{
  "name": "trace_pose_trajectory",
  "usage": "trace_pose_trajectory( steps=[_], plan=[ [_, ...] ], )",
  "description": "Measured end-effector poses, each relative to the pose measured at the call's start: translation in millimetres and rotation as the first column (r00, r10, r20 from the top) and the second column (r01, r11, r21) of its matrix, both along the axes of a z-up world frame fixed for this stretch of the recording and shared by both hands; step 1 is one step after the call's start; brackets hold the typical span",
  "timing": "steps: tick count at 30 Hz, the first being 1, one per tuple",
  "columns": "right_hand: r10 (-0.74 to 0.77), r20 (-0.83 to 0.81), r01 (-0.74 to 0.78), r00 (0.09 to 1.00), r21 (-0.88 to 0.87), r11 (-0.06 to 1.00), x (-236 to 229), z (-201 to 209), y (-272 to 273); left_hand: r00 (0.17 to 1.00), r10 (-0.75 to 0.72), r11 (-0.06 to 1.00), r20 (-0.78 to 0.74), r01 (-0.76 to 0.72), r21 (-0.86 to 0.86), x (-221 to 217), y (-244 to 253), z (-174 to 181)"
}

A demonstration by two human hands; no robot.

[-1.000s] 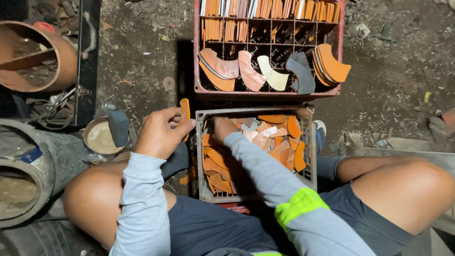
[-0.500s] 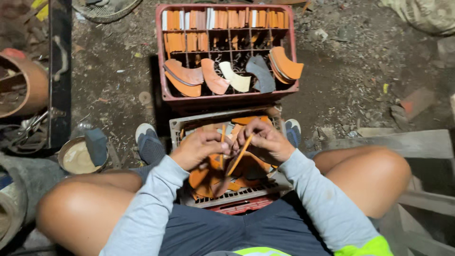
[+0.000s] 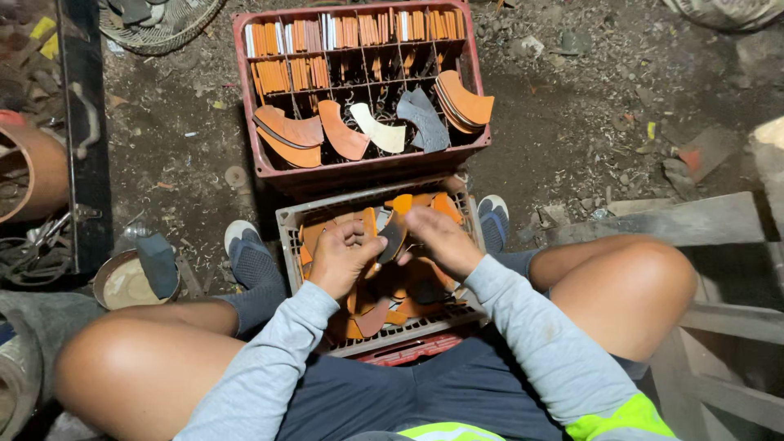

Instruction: The person sits on the floor and repeatedly picks up curved shoe sole pieces from a lower crate, inspects them, and places them into a red crate with compartments. The person handles multiple orange, white, and dark-colored sole pieces one at a time.

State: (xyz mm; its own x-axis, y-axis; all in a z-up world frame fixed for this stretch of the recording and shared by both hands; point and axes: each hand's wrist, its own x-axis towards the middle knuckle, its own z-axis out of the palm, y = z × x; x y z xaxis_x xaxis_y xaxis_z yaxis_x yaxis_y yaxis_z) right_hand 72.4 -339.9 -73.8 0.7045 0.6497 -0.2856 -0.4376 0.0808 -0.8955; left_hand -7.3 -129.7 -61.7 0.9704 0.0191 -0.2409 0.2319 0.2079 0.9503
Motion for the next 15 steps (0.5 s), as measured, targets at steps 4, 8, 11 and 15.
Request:
trace_pose_trajectory(
  steps=[4, 8, 11, 15],
  plan=[
    [-0.022, 0.388, 0.127, 0.921, -0.245, 0.961, 3.5, -1.6, 7.1, 0.918, -0.102, 0.995, -0.384, 0.098, -0.03, 5.3, 15.7, 1.2],
    [-0.113, 0.221, 0.169, 0.969, -0.254, 0.952, 16.0, 9.6, 1.2, 0.923, -0.152, 0.947, -0.352, 0.035, -0.318, 10.4, 28.2, 9.6],
    [-0.133, 0.224, 0.187, 0.966, -0.24, 0.952, 12.3, 15.6, 5.8, 0.941, -0.17, 0.932, -0.292, 0.057, -0.358, 13.3, 29.1, 14.3],
    [-0.051, 0.398, 0.225, 0.916, -0.404, 0.887, 3.1, 21.1, 9.1, 0.948, -0.221, 0.897, -0.229, 0.105, -0.429, 11.2, 24.0, 16.9]
  ],
)
